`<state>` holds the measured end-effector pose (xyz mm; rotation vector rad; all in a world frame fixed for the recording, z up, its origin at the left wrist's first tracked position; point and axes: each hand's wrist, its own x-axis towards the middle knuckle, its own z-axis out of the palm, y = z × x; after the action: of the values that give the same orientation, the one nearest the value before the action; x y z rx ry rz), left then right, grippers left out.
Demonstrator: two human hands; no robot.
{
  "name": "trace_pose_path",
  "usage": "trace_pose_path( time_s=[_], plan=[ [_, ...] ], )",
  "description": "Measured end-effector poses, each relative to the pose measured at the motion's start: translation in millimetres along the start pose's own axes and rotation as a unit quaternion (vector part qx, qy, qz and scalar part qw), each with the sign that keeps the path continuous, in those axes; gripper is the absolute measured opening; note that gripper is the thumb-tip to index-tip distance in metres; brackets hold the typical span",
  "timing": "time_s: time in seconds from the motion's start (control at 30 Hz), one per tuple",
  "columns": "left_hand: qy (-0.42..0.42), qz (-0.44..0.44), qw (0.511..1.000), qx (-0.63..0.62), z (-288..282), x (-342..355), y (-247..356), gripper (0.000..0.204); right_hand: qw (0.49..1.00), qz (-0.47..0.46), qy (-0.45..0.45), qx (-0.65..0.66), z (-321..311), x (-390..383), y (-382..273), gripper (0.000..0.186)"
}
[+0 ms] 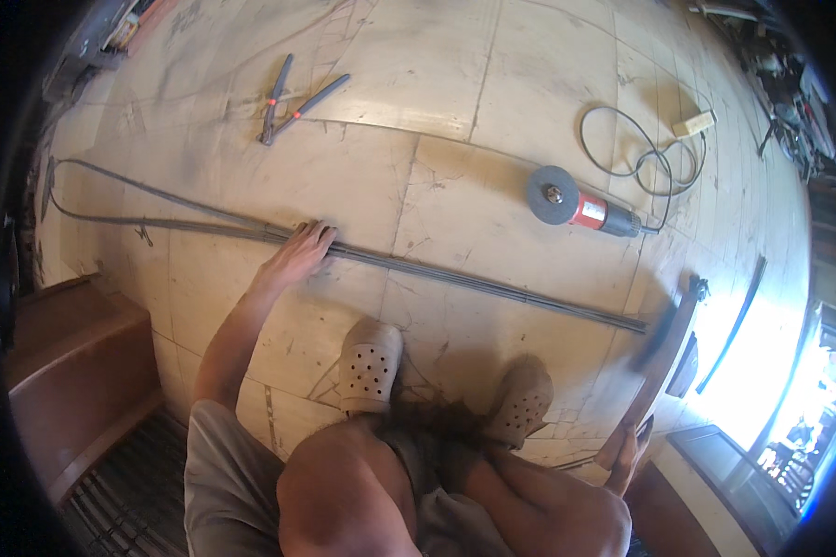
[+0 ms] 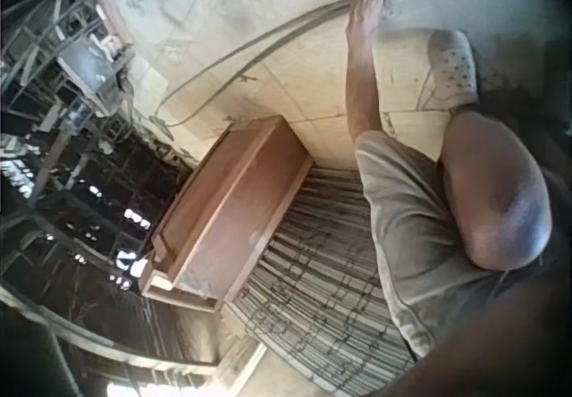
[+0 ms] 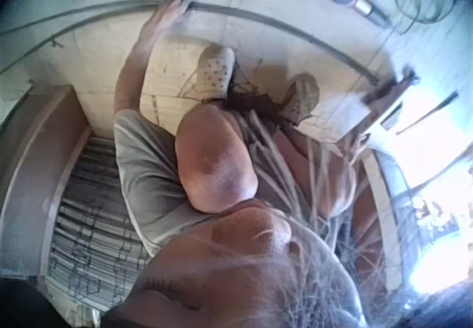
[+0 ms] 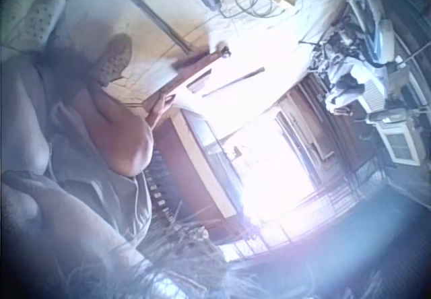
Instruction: The person marks a metal rod with a pencil while using a wood block for alignment, then cuts the rod with an angle grinder. The person also uses pliers to handle or bend the metal pieces.
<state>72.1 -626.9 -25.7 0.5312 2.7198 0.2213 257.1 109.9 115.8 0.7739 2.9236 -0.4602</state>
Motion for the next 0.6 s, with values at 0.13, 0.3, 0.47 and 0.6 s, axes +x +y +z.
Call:
trace_pose_path(
  time_s=[0.13,0.3,0.47,0.6],
  plan=[
    [0.004,0.032,0.999,-0.035,2.8,1.8,-13.0,0.043,0.996,-0.051,-0.054,-0.045,-59.4,-16.3,-82.6,0.112],
    [-0.012,0.049,0.995,-0.091,-18.7,11.6,-15.4,0.041,0.974,-0.127,-0.152,-0.109,-124.4,-40.3,-197.1,0.11],
    [0.012,0.071,0.993,-0.09,-37.1,4.7,-30.5,0.042,0.906,-0.254,-0.301,-0.154,-134.2,-45.7,-322.6,0.107],
    [0.014,0.079,0.994,-0.077,-75.0,37.4,-22.5,0.038,0.865,-0.26,-0.385,-0.189,-113.3,-53.4,-389.4,0.103]
  ],
)
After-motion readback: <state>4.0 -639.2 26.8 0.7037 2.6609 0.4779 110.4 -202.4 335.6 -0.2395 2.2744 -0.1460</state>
